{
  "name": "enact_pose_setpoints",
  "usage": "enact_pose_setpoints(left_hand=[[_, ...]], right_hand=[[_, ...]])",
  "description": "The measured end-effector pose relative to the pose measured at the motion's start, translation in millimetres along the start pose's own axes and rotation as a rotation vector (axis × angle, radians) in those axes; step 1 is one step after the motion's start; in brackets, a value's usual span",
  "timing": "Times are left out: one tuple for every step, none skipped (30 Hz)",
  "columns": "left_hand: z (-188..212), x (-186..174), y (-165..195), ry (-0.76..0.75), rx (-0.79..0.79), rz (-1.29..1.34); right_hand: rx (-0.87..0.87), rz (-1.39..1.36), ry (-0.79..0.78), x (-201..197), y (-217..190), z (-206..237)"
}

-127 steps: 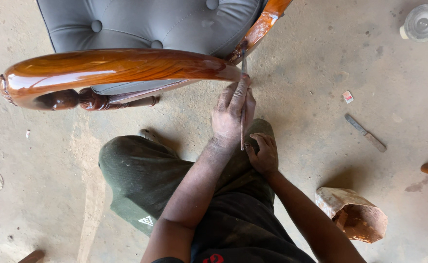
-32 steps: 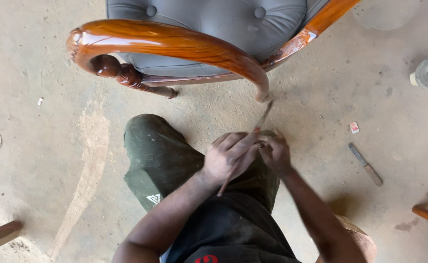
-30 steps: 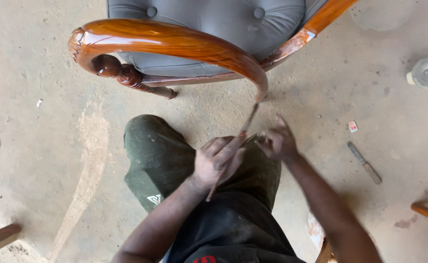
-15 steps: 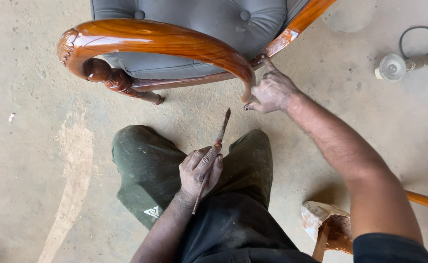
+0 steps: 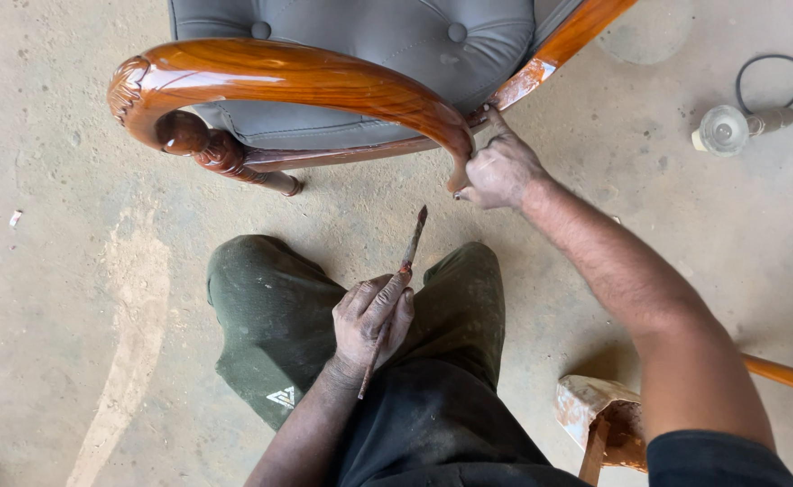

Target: The person sits on the floor of a furniture workshop, dips a paintbrush into a small container of dark stain, and brushes the stain onto the wooden frame and armrest of an upholstered chair, working along the rail and joints. They reload the brush from the container and continue coating the wood surface.

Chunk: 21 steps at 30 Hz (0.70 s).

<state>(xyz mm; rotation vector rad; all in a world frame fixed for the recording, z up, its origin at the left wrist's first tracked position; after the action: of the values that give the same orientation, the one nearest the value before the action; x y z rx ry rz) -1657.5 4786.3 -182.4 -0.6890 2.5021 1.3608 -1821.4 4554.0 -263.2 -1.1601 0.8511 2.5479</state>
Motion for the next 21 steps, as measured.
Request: enact_pose_setpoints(left_hand=[[-0.2, 0.1, -0.3, -0.001, -0.004, 0.004], [-0.3, 0.4, -0.6, -0.004, -0.010, 0.009], [-0.4, 1.1, -0.7, -0.009, -0.017, 0.016], [-0.9, 1.8, -0.4, -0.013, -0.020, 0.016], [-1.4, 2.4, 0.0, -0.016, -0.020, 0.017], [-2.3, 3.2, 0.4, -0.019, -0.019, 0.019], [-3.0, 3.6, 0.9, -0.020, -0.021, 0.028], [-3.7, 3.9, 1.3, -0.021, -0.020, 0.037], [-4.7, 3.9, 1.5, -0.020, -0.019, 0.043], [-5.2, 3.5, 2.2, -0.019, -0.010, 0.040], [-5.5, 3.1, 2.7, -0.018, -0.004, 0.038], [-5.6, 2.5, 3.0, -0.016, 0.001, 0.036], [-5.3, 2.2, 2.7, -0.015, -0.004, 0.032], [-4.8, 1.9, 2.3, -0.017, -0.011, 0.029], [-3.9, 2.1, 2.0, -0.021, -0.018, 0.027], [-3.0, 2.2, 1.9, -0.023, -0.019, 0.031], [-2.1, 2.5, 1.9, -0.022, -0.018, 0.036], [-1.4, 2.9, 1.8, -0.019, -0.012, 0.039], [-0.9, 3.5, 1.3, -0.020, -0.012, 0.039], [-0.2, 4.3, 0.8, -0.022, -0.014, 0.038], [0.2, 5.1, 0.2, -0.026, -0.018, 0.039]], right_hand=[[-0.006, -0.003, 0.024, -0.9, -3.4, -0.8], [-0.014, -0.010, 0.045, -1.0, -5.9, -1.3], [-0.037, -0.023, 0.070, -1.0, -7.3, -1.7], [-0.057, -0.035, 0.094, -0.8, -6.7, -1.8], [-0.075, -0.045, 0.120, -0.8, -5.0, -2.0], [-0.071, -0.039, 0.129, 0.0, -1.7, -2.5], [-0.067, -0.034, 0.138, 0.6, 0.7, -2.8], [-0.061, -0.028, 0.148, 0.8, 3.2, -3.2], [-0.042, -0.048, 0.144, 1.4, 4.3, -4.0], [-0.025, -0.067, 0.141, 1.7, 3.2, -4.8], [-0.009, -0.088, 0.137, 2.2, 1.8, -5.7], [0.003, -0.113, 0.140, 2.3, 0.5, -6.6], [0.013, -0.139, 0.140, 2.8, -0.8, -7.2], [0.021, -0.167, 0.140, 3.6, -1.5, -7.5], [0.002, -0.145, 0.152, 3.8, -2.3, -7.2], [-0.014, -0.123, 0.164, 3.8, -1.3, -6.8], [-0.029, -0.098, 0.178, 3.6, 1.0, -6.0], [-0.043, -0.085, 0.265, -1.4, 3.8, -4.1], [-0.057, -0.070, 0.353, -6.9, 6.5, -1.6], [-0.072, -0.058, 0.440, -12.8, 8.0, 1.5], [-0.090, -0.073, 0.346, -9.4, 7.8, 0.4]])
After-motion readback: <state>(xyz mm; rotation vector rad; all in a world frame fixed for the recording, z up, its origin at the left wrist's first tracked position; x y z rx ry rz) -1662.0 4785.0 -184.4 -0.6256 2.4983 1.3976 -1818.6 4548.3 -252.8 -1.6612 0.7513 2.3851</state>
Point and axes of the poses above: each hand's wrist, its own z-axis away from the middle knuckle, its own x-axis out of the palm, y = z × x, the point moved 6 cm from there along -z, towards the middle knuckle, and after that the axes turned 12 degrees about z, right-handed, at the moved point
